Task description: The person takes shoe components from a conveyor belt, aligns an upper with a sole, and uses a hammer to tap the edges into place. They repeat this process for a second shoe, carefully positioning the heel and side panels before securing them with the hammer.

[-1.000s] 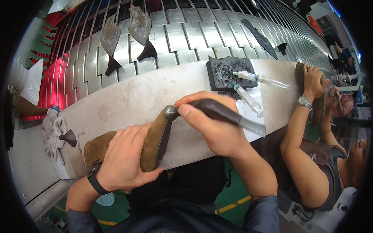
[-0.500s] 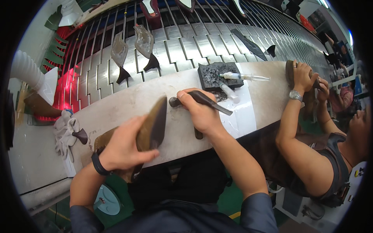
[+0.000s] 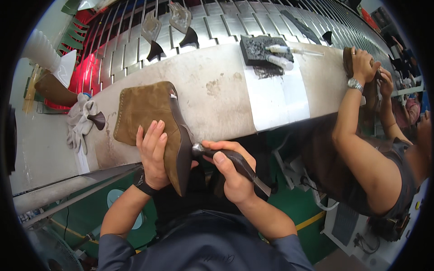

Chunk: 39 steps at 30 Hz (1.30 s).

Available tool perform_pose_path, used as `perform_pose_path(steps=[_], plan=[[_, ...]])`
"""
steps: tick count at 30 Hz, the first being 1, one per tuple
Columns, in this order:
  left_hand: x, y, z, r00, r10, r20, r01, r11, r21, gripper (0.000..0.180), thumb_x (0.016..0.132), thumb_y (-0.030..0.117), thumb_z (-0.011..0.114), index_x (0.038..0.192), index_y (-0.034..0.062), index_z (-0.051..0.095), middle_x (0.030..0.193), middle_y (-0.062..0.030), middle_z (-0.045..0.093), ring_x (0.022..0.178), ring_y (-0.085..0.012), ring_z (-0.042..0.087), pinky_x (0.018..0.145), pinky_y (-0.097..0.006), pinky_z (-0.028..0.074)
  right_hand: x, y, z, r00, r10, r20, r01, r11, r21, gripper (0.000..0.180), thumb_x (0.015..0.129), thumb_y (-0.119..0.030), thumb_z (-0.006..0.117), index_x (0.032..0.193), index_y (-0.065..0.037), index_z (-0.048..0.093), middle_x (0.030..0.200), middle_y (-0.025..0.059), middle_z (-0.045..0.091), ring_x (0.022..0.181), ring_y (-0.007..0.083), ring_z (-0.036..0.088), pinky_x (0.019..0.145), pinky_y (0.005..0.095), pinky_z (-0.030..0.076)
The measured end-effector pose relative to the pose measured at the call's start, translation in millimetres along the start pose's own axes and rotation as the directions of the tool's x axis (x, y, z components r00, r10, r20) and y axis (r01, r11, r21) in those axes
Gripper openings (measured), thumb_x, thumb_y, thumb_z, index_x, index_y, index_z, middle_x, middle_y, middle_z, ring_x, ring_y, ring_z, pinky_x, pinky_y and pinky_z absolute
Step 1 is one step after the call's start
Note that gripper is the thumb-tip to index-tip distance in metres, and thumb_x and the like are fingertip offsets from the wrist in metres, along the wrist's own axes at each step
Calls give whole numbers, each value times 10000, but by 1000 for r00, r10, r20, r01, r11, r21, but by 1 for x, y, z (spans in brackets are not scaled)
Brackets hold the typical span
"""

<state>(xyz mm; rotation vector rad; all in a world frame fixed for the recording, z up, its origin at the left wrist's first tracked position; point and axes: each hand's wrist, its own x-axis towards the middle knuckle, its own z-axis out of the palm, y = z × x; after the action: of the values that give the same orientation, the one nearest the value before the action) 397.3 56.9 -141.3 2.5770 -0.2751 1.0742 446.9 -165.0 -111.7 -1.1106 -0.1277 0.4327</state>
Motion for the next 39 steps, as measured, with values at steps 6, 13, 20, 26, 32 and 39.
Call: perform_pose_path(steps=[6, 13, 20, 26, 32, 39], plan=[[-13, -1, 3, 1000, 0, 19, 0, 1000, 8, 547, 1023, 338, 748, 1443, 57, 539, 1462, -196, 671, 1403, -373, 618, 1264, -626, 315, -8, -9, -9, 993, 68, 94, -66, 998, -19, 397, 1061, -256, 648, 1261, 87, 638, 1311, 323, 716, 1232, 375, 729, 1064, 499, 619], [-15, 0, 2, 999, -33, -18, 33, 999, -5, 327, 1042, 90, 678, 1350, 109, 567, 1427, -125, 698, 1350, -307, 654, 1251, -617, 350, 27, -73, 0, 963, 66, 262, -7, 976, -218, 338, 1039, -141, 677, 1269, 107, 670, 1303, 269, 758, 1199, 285, 746, 1110, 429, 559], [-11, 4, 5, 996, -77, -37, 75, 996, -44, 327, 1034, 77, 688, 1337, 142, 582, 1385, -64, 727, 1320, -254, 673, 1233, -602, 381, 26, -70, 19, 834, -48, 549, 365, 795, -484, 373, 874, -26, 854, 1205, 68, 710, 1249, 270, 765, 1225, 418, 754, 1056, 469, 611], [-8, 3, 3, 996, -87, -30, 86, 996, -40, 314, 1034, 95, 698, 1328, 144, 597, 1387, -64, 730, 1309, -239, 679, 1224, -593, 389, 41, -76, 29, 851, -31, 524, 370, 743, -558, 324, 839, -11, 856, 1130, 67, 740, 1149, 250, 791, 1100, 370, 798, 970, 414, 642], [-4, 4, 3, 996, -88, -17, 87, 995, -51, 324, 1039, 101, 661, 1358, 123, 607, 1422, -90, 713, 1341, -260, 663, 1230, -585, 374, -13, -63, 40, 763, -69, 643, 567, 549, -614, 338, 769, -83, 917, 1047, 41, 769, 1131, 206, 796, 1063, 377, 792, 926, 431, 670], [-2, 2, -2, 996, -84, 0, 84, 992, -89, 342, 1012, 84, 656, 1349, 107, 603, 1429, -113, 706, 1349, -284, 657, 1245, -598, 339, -24, -59, 12, 847, -36, 531, 370, 758, -537, 366, 881, -49, 851, 1206, 54, 719, 1263, 257, 770, 1207, 397, 762, 1019, 451, 629]])
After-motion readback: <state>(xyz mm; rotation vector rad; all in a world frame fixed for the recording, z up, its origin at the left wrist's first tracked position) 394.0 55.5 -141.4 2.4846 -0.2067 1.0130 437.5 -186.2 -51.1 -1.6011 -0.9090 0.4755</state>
